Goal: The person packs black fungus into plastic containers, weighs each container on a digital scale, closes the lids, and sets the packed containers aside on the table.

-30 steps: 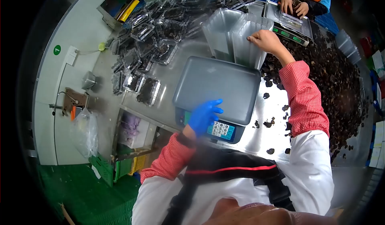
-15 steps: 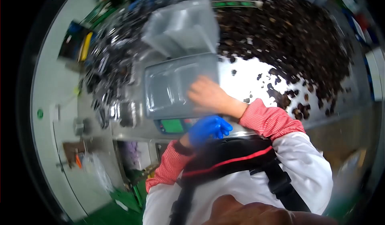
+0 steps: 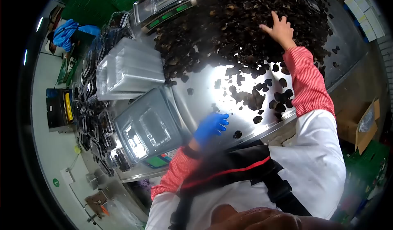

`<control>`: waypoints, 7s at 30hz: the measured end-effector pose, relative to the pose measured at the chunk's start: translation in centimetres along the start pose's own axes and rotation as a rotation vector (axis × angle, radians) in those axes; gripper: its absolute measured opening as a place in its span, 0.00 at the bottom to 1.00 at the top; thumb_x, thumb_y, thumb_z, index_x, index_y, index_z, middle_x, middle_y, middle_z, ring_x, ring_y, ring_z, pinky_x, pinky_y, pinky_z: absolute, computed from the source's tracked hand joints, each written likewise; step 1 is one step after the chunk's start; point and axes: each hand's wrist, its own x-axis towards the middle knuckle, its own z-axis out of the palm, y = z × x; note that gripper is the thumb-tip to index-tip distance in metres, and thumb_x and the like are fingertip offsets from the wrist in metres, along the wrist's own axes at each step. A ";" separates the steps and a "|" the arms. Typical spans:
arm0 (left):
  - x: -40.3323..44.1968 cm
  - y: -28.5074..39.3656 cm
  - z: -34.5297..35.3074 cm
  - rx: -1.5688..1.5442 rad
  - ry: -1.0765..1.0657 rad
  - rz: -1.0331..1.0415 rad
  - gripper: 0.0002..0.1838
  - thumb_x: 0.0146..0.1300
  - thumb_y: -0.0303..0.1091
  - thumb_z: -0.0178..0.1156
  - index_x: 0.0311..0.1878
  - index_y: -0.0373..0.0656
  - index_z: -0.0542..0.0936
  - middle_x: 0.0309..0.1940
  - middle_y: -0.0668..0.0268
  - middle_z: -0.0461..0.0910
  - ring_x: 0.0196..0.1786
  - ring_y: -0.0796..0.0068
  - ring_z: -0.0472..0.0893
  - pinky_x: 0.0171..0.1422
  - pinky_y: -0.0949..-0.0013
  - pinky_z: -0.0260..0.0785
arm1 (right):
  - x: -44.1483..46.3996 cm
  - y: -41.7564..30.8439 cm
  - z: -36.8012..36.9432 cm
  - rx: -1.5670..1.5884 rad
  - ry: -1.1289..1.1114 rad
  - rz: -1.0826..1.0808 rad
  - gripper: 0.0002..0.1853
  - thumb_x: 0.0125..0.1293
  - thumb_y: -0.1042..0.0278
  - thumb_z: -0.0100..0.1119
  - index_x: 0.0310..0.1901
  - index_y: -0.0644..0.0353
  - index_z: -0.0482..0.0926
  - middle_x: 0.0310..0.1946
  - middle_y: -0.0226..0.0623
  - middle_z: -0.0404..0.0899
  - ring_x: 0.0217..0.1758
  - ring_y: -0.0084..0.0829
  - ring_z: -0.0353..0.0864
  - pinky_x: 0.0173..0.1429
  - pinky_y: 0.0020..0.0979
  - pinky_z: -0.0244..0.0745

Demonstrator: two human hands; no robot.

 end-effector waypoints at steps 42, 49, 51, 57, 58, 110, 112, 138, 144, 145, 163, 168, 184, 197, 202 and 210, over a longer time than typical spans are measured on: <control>8.8 2.6 2.3 0.748 0.499 0.706 0.44 0.48 0.17 0.65 0.71 0.57 0.69 0.54 0.56 0.70 0.57 0.53 0.75 0.63 0.62 0.70 | -22.1 -8.2 -2.0 1.092 -0.530 -0.374 0.38 0.48 0.78 0.61 0.66 0.54 0.68 0.63 0.48 0.69 0.67 0.48 0.71 0.73 0.38 0.64; -4.9 8.0 -4.2 0.639 0.741 0.698 0.46 0.45 0.19 0.68 0.71 0.55 0.69 0.56 0.57 0.71 0.58 0.55 0.75 0.62 0.62 0.71 | -23.4 -22.2 -6.9 1.124 -0.517 -0.745 0.39 0.48 0.78 0.62 0.67 0.54 0.68 0.62 0.45 0.72 0.67 0.42 0.72 0.71 0.35 0.66; -7.2 6.9 -7.9 0.615 0.819 0.788 0.44 0.45 0.20 0.69 0.71 0.53 0.70 0.58 0.56 0.70 0.59 0.55 0.74 0.63 0.61 0.70 | -24.7 -26.5 -7.1 1.096 -0.588 -0.765 0.40 0.47 0.76 0.63 0.67 0.53 0.67 0.59 0.48 0.72 0.64 0.46 0.73 0.67 0.37 0.70; -13.2 2.8 -15.0 0.822 0.997 0.666 0.47 0.47 0.27 0.73 0.74 0.50 0.64 0.68 0.49 0.65 0.65 0.49 0.72 0.67 0.57 0.68 | -29.1 -34.0 -5.6 0.802 -0.624 -0.945 0.46 0.48 0.71 0.72 0.71 0.48 0.62 0.53 0.58 0.69 0.53 0.59 0.78 0.58 0.43 0.77; -13.6 2.2 -15.5 0.886 1.030 0.621 0.48 0.48 0.25 0.71 0.75 0.50 0.62 0.68 0.49 0.65 0.67 0.48 0.70 0.70 0.57 0.66 | -29.6 -34.5 -5.9 0.729 -0.605 -1.007 0.47 0.49 0.74 0.70 0.72 0.49 0.57 0.54 0.61 0.66 0.51 0.62 0.77 0.55 0.47 0.77; -23.9 -6.0 -15.0 -1.044 1.028 0.658 0.31 0.74 0.45 0.54 0.73 0.42 0.59 0.67 0.42 0.65 0.68 0.43 0.70 0.70 0.47 0.69 | -27.1 -32.9 -6.0 0.951 -0.803 -0.712 0.10 0.61 0.75 0.58 0.43 0.67 0.78 0.26 0.37 0.79 0.21 0.26 0.80 0.26 0.28 0.76; -23.5 -6.6 -16.1 -1.068 1.015 0.652 0.32 0.73 0.48 0.55 0.74 0.45 0.59 0.68 0.44 0.65 0.68 0.47 0.69 0.69 0.49 0.68 | -27.6 -34.3 -6.8 1.005 -0.799 -0.736 0.09 0.61 0.76 0.57 0.44 0.68 0.78 0.26 0.36 0.79 0.21 0.23 0.79 0.24 0.26 0.76; -16.6 -4.2 -10.8 -0.020 1.272 0.225 0.12 0.62 0.38 0.69 0.43 0.44 0.80 0.25 0.70 0.76 0.22 0.82 0.71 0.27 0.78 0.66 | -24.4 -34.4 -1.4 0.860 -1.111 -0.541 0.12 0.68 0.63 0.55 0.34 0.63 0.76 0.22 0.30 0.74 0.21 0.21 0.72 0.24 0.26 0.67; -16.7 -4.4 -12.1 -0.339 1.035 0.131 0.08 0.65 0.36 0.61 0.36 0.45 0.86 0.18 0.72 0.74 0.19 0.81 0.69 0.21 0.77 0.57 | -24.5 -34.3 1.6 1.026 -1.147 -0.522 0.10 0.67 0.65 0.57 0.30 0.61 0.74 0.21 0.27 0.72 0.20 0.20 0.69 0.23 0.24 0.64; -16.4 -4.6 -12.1 -0.299 1.051 0.158 0.09 0.65 0.36 0.61 0.35 0.45 0.86 0.19 0.72 0.74 0.19 0.81 0.69 0.21 0.77 0.58 | -24.7 -34.2 1.6 1.032 -1.138 -0.512 0.11 0.67 0.65 0.57 0.30 0.61 0.73 0.21 0.27 0.72 0.20 0.20 0.69 0.23 0.25 0.65; -23.4 -1.6 -21.5 0.076 1.209 0.537 0.21 0.69 0.46 0.61 0.59 0.45 0.78 0.43 0.68 0.82 0.34 0.82 0.79 0.38 0.78 0.70 | -28.4 -28.1 -3.0 1.010 -0.867 -0.514 0.19 0.73 0.59 0.57 0.58 0.63 0.75 0.21 0.27 0.74 0.18 0.15 0.67 0.22 0.22 0.62; -19.9 -0.4 -22.4 0.385 0.990 0.340 0.22 0.67 0.47 0.63 0.59 0.46 0.78 0.43 0.67 0.82 0.36 0.79 0.81 0.39 0.74 0.73 | -28.6 -29.2 -3.1 1.025 -0.760 -0.536 0.16 0.73 0.63 0.58 0.57 0.60 0.76 0.23 0.26 0.75 0.22 0.14 0.67 0.28 0.21 0.63; -28.9 4.6 -36.1 -0.413 1.036 0.666 0.14 0.70 0.38 0.59 0.49 0.35 0.79 0.42 0.57 0.83 0.41 0.64 0.85 0.44 0.64 0.81 | -17.6 -44.9 -8.9 0.180 0.484 -1.213 0.14 0.65 0.58 0.63 0.46 0.59 0.80 0.40 0.40 0.80 0.43 0.44 0.79 0.49 0.40 0.75; -25.9 5.1 -33.1 -0.509 0.683 0.745 0.22 0.73 0.47 0.55 0.65 0.47 0.74 0.51 0.61 0.84 0.52 0.62 0.84 0.57 0.58 0.79 | -12.6 -44.6 -5.9 0.292 -0.127 -1.297 0.18 0.72 0.48 0.54 0.49 0.52 0.84 0.34 0.44 0.85 0.39 0.48 0.85 0.43 0.40 0.78; -26.0 1.6 -24.0 -0.310 0.694 0.651 0.25 0.76 0.45 0.49 0.71 0.43 0.68 0.59 0.61 0.78 0.60 0.67 0.78 0.64 0.65 0.71 | -12.1 -44.8 -5.1 0.167 0.188 -1.272 0.15 0.73 0.56 0.54 0.49 0.57 0.83 0.37 0.40 0.87 0.39 0.45 0.86 0.44 0.40 0.78; -22.7 -1.3 -13.7 -0.082 0.334 0.468 0.17 0.74 0.34 0.54 0.60 0.37 0.76 0.46 0.63 0.81 0.48 0.73 0.81 0.57 0.68 0.74 | -27.8 -40.1 -6.9 0.608 0.579 -1.539 0.04 0.47 0.69 0.58 0.24 0.54 0.71 0.24 0.34 0.72 0.32 0.39 0.75 0.40 0.41 0.74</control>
